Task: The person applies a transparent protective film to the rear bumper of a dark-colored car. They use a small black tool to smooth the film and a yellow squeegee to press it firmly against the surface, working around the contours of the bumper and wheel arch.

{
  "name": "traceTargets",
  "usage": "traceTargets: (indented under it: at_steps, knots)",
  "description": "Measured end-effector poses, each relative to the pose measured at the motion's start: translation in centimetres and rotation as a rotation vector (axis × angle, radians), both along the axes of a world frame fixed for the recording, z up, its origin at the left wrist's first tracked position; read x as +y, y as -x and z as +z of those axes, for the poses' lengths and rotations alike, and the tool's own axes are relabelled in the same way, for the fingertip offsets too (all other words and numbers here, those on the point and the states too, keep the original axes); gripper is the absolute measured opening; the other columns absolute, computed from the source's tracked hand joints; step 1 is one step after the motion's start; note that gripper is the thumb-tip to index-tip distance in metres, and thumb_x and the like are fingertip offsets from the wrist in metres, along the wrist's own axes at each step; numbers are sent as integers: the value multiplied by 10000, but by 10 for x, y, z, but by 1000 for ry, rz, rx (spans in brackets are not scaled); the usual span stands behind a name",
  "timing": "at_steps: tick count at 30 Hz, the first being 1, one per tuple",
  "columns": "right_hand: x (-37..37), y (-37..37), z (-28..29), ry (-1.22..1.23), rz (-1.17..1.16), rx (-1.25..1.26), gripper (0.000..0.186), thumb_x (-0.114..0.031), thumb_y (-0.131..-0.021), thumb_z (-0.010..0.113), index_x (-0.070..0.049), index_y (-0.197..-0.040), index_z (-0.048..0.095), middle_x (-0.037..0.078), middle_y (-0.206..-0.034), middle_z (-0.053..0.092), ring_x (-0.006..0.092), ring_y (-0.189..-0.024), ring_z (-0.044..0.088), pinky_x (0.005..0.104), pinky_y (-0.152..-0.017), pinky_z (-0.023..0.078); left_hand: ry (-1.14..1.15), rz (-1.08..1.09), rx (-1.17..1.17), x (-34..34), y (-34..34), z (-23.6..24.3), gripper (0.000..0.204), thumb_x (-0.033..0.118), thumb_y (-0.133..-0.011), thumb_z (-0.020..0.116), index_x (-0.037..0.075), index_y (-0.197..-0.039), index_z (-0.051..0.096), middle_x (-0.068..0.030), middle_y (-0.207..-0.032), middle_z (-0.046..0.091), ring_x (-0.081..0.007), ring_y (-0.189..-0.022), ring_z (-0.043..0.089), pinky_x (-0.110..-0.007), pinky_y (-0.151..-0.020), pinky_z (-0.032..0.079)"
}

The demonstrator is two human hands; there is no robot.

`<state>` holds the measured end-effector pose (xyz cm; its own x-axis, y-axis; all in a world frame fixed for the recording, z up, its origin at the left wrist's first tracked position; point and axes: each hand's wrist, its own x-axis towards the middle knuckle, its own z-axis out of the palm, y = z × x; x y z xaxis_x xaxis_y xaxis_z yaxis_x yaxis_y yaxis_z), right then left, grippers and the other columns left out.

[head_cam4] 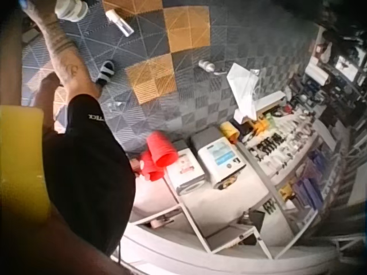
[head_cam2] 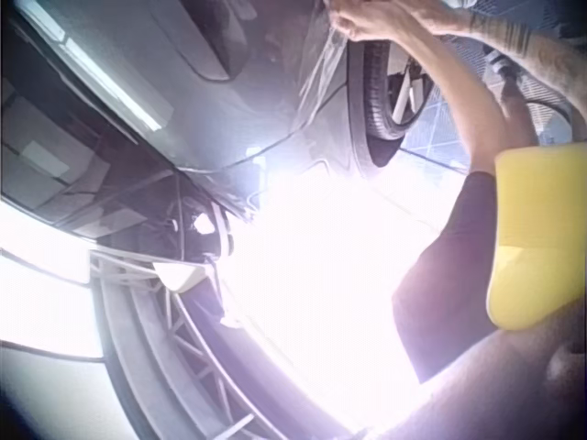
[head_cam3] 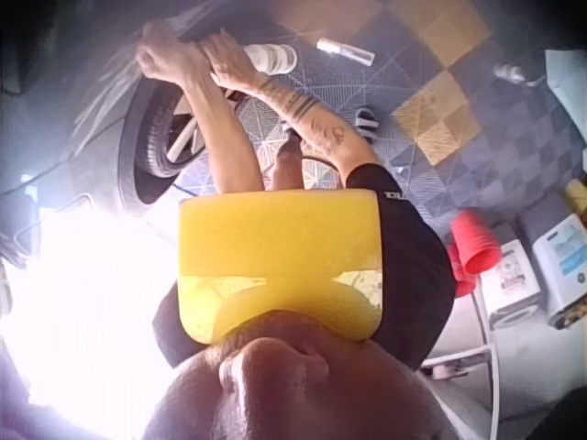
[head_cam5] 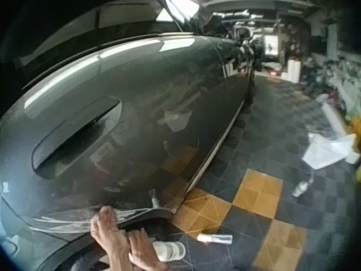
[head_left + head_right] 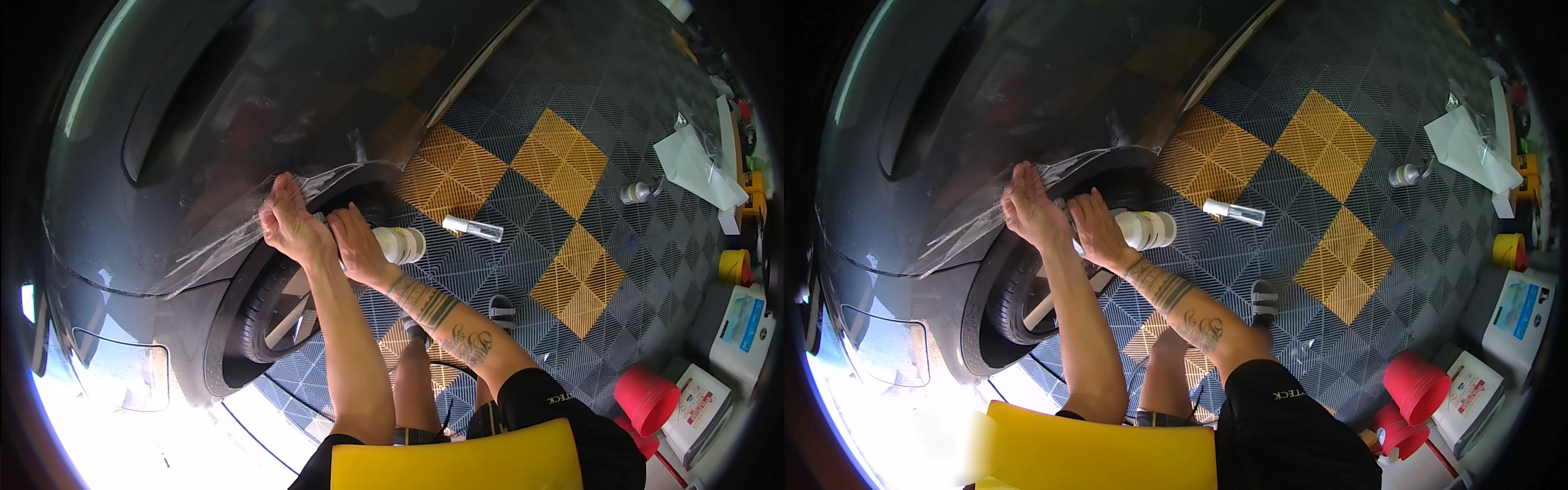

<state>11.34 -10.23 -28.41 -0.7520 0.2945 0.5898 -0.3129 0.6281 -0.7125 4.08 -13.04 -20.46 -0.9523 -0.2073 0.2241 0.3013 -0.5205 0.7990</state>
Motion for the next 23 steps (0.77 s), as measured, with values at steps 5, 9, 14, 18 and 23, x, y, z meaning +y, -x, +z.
traceTargets:
  at_steps: [5, 9, 14, 18, 23]
  knots:
    - [2, 22, 1, 29, -63, 90, 476, -86, -752, 611, 83, -1176, 474, 249, -1126, 510, 407, -1093, 509, 546, -1100, 307, 55, -350, 179, -30, 14, -12, 47, 38, -921, 596, 71, -888, 604, -170, -1018, 693, -309, -1041, 653, -434, -993, 505]
    - [3, 34, 4, 65, -69, 177, 416, -88, -758, 592, 76, -1128, 494, 250, -1091, 519, 413, -1040, 528, 510, -1044, 376, 43, -551, 194, -42, 19, -10, 35, 60, -917, 611, 91, -903, 618, -168, -1036, 694, -315, -1057, 650, -450, -1008, 487]
    - [0, 33, 11, 107, -25, -38, 366, -101, -770, 577, 72, -1086, 513, 253, -1058, 532, 415, -1007, 536, 470, -961, 437, 99, -558, 226, -53, 19, -13, 60, 50, -920, 604, 85, -967, 612, -189, -1105, 669, -318, -1112, 626, -466, -1007, 485]
    - [-1, 34, -1, 111, -43, 33, 359, -112, -779, 569, 72, -1082, 511, 252, -1052, 535, 416, -1009, 534, 482, -981, 426, 35, -283, 127, -31, -1, -12, 349, 58, -905, 620, 3, -1236, 524, -269, -1204, 608, -357, -1119, 622, -466, -984, 505]
    - [3, 44, -11, 20, -64, 255, 394, -102, -783, 566, 82, -1124, 497, 254, -1063, 531, 420, -1021, 527, 519, -1013, 396, 306, -557, 184, -38, 16, 14, 615, 263, -931, 606, -37, -1416, 376, -278, -1422, 438, -355, -1335, 441, -416, -1122, 350]
